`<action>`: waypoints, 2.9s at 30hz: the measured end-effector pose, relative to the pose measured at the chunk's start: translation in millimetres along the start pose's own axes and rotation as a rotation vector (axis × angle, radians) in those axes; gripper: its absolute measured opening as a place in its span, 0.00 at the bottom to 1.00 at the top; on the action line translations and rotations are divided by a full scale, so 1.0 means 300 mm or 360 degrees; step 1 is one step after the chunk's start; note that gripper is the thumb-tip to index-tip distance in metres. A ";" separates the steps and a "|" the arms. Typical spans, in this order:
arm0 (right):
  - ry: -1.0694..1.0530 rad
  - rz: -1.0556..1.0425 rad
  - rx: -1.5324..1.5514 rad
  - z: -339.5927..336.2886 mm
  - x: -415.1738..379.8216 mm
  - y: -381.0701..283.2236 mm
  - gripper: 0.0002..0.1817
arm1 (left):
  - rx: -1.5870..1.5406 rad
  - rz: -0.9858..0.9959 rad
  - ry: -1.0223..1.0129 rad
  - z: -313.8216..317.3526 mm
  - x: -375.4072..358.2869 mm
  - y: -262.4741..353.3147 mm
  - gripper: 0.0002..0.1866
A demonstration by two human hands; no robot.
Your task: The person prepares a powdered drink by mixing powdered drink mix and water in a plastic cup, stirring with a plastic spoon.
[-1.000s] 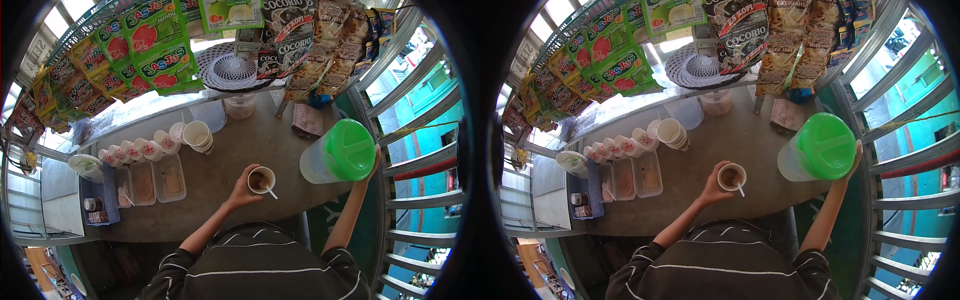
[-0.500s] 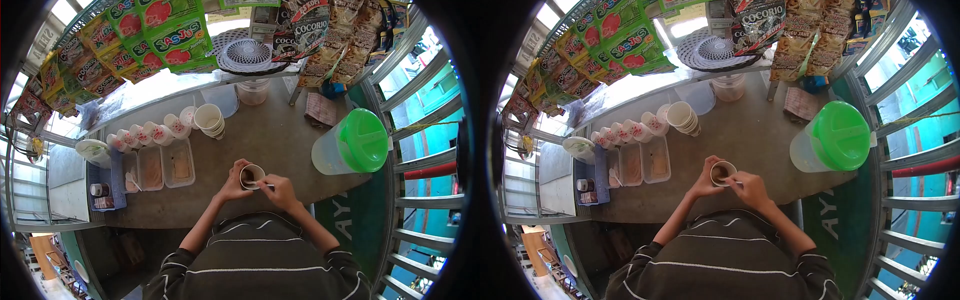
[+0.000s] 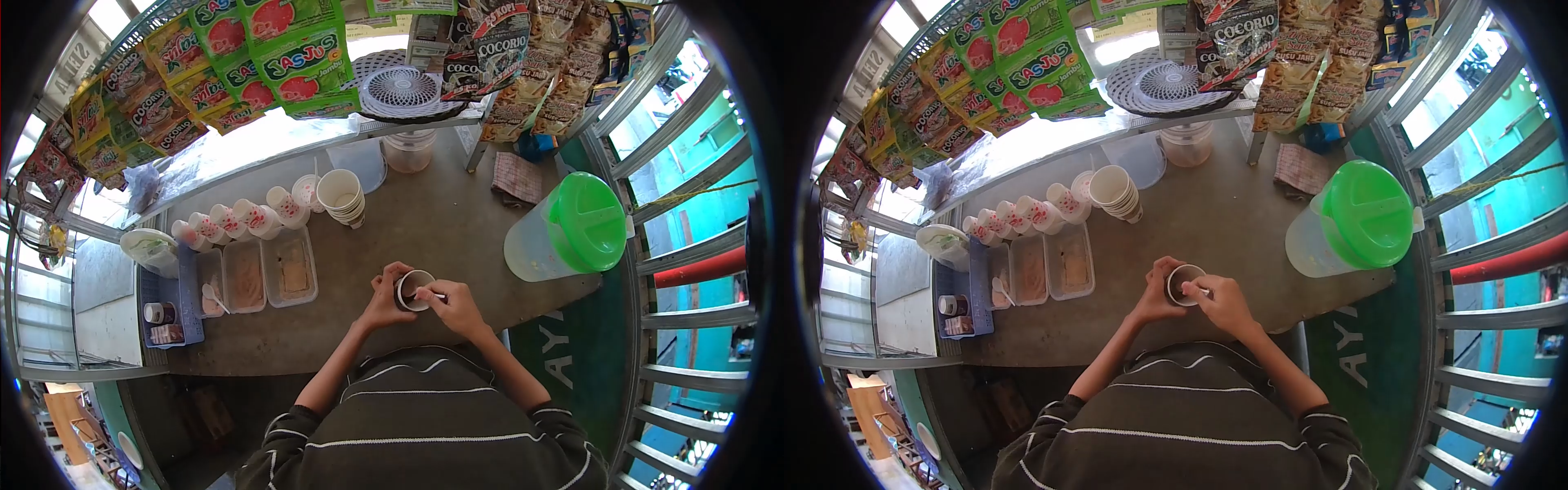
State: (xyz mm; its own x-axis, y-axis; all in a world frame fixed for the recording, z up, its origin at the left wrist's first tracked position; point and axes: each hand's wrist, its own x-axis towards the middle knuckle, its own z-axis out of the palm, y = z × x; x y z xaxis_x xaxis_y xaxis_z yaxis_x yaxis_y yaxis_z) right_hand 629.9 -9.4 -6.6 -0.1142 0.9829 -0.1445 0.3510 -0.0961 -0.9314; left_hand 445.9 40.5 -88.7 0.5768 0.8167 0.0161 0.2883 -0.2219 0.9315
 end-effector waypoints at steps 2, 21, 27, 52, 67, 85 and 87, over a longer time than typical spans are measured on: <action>0.0213 -0.0152 -0.0105 0.008 -0.004 -0.001 0.15 | 0.0042 -0.0010 -0.0045 -0.012 -0.014 -0.009 0.51; -0.0206 -0.0207 -0.0721 -0.061 0.030 -0.057 0.15 | -0.0192 0.0015 0.0073 0.018 0.013 -0.039 0.49; -0.0278 -0.0303 -0.0792 -0.065 0.039 -0.068 0.11 | -0.0210 0.0043 0.0036 0.003 0.012 -0.048 0.47; -0.0305 -0.0338 -0.0684 -0.058 0.051 -0.054 0.15 | 0.0105 0.0123 0.0004 -0.038 0.013 0.041 0.43; -0.0275 -0.0694 -0.0722 -0.008 0.019 -0.054 0.07 | -0.0236 0.0255 0.0252 -0.023 0.002 0.016 0.44; -0.0149 -0.0829 -0.1087 -0.062 0.008 -0.158 0.08 | -0.0035 0.0552 0.0556 -0.058 0.054 0.116 0.41; -0.0165 -0.0819 -0.1042 -0.042 -0.001 -0.169 0.09 | -0.0031 0.0543 0.0612 -0.048 0.058 0.116 0.41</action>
State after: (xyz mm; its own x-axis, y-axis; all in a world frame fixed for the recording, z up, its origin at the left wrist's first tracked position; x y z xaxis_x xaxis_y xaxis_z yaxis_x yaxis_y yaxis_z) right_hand 623.7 -2.9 44.7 -0.4816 0.8565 0.1858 0.6967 0.5028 -0.5117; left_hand 454.9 54.6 -50.7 0.3119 0.8373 0.4491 0.1166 -0.5028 0.8565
